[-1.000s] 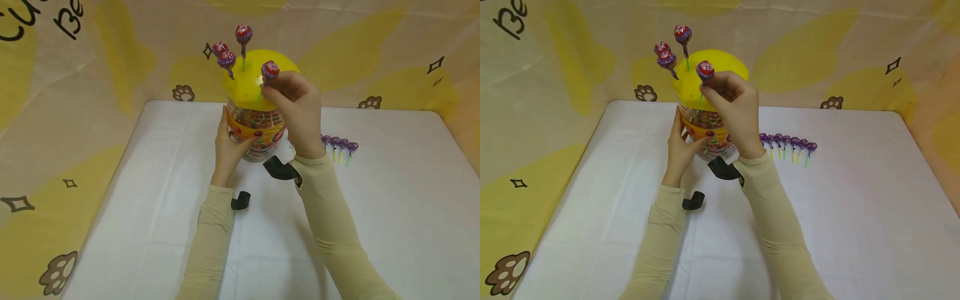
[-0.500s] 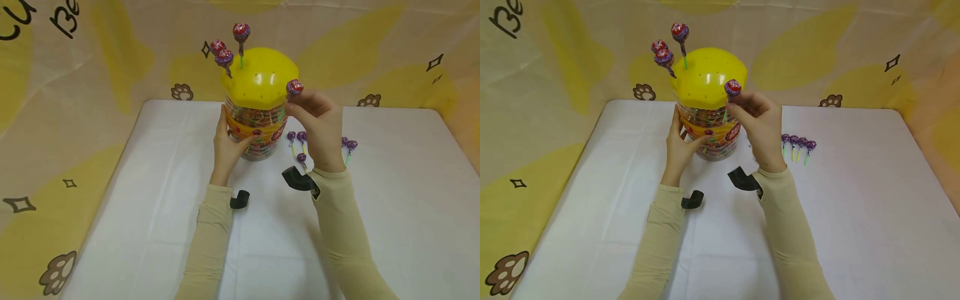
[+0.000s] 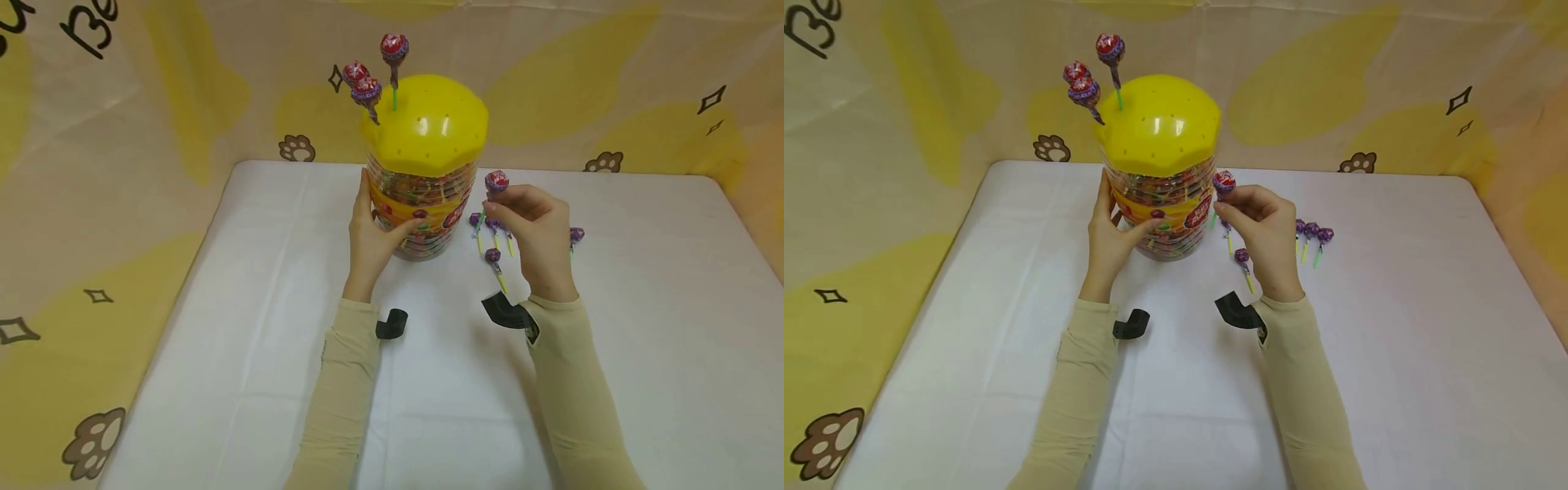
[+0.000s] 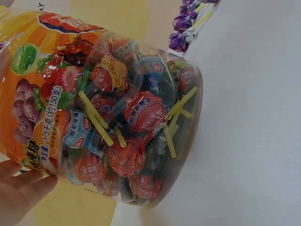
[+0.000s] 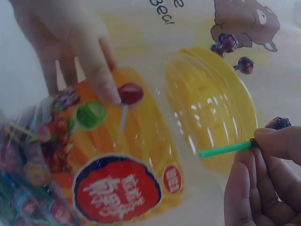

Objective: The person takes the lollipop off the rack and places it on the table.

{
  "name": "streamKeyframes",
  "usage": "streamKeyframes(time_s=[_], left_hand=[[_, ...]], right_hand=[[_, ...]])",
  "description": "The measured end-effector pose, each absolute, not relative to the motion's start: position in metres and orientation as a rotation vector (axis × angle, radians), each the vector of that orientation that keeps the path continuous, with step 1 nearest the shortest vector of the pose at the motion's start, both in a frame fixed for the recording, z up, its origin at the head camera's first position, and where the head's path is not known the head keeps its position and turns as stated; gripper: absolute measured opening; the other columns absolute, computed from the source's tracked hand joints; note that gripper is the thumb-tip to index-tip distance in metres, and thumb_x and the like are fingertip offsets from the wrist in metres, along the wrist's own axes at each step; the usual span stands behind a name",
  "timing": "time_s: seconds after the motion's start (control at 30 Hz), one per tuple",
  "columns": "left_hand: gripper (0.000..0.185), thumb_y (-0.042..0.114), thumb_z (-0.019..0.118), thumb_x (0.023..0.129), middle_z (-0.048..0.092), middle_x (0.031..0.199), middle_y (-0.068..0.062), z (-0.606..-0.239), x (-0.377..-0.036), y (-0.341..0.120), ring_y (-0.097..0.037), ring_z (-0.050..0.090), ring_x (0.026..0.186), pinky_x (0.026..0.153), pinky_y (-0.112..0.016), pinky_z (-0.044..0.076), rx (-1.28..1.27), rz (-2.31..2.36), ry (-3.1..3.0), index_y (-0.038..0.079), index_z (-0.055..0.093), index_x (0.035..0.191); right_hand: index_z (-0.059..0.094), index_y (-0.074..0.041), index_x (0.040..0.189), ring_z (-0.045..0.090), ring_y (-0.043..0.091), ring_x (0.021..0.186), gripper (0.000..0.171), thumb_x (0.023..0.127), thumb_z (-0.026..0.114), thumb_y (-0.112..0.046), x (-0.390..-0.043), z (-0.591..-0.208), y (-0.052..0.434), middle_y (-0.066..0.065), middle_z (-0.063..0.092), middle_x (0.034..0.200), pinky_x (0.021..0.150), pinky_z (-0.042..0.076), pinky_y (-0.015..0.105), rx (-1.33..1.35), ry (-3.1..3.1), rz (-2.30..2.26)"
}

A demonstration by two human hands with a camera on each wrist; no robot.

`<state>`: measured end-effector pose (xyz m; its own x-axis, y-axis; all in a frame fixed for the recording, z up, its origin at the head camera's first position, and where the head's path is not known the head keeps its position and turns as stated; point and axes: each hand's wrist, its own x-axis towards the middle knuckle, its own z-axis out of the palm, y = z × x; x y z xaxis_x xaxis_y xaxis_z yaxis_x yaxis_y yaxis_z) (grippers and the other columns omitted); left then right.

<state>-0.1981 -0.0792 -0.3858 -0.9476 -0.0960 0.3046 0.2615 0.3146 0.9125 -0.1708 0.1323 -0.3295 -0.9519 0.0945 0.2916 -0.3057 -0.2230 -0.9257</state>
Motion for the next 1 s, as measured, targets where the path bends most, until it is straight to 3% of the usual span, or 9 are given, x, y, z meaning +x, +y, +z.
streamKeyframes(time_s=[0.27,0.83,1.0], left_hand=[[0.108,0.022,0.083,0.073,0.022,0.153,-0.012,-0.385,-0.197,-0.078,-0.023,0.027,0.137,0.109,-0.038,0.032,-0.156,-1.672,-2.289,0.009,0.01,0.152],[0.107,0.022,0.082,0.074,0.024,0.153,-0.013,-0.387,-0.198,-0.079,-0.022,0.03,0.136,0.107,-0.037,0.035,-0.161,-1.657,-2.281,0.007,0.011,0.152],[0.107,0.022,0.083,0.074,0.023,0.153,-0.013,-0.386,-0.197,-0.078,-0.022,0.028,0.137,0.108,-0.039,0.035,-0.15,-1.669,-2.276,0.007,0.011,0.152]], right_hand=[[0.07,0.006,0.085,0.063,0.018,0.07,0.006,0.079,0.071,0.006,-0.168,-0.341,0.154,0.007,0.069,0.081,0.071,0.055,0.024,0.182,-1.893,2.249],[0.073,-0.003,0.084,0.063,0.011,0.07,0.007,0.081,0.069,0.002,-0.182,-0.37,0.21,-0.003,0.069,0.079,0.067,0.053,0.02,0.038,-2.413,2.097],[0.067,0.009,0.098,0.065,0.009,0.072,0.016,0.086,0.066,-0.002,-0.185,-0.377,0.22,-0.008,0.066,0.084,0.071,0.054,0.018,0.004,-2.626,2.001]])
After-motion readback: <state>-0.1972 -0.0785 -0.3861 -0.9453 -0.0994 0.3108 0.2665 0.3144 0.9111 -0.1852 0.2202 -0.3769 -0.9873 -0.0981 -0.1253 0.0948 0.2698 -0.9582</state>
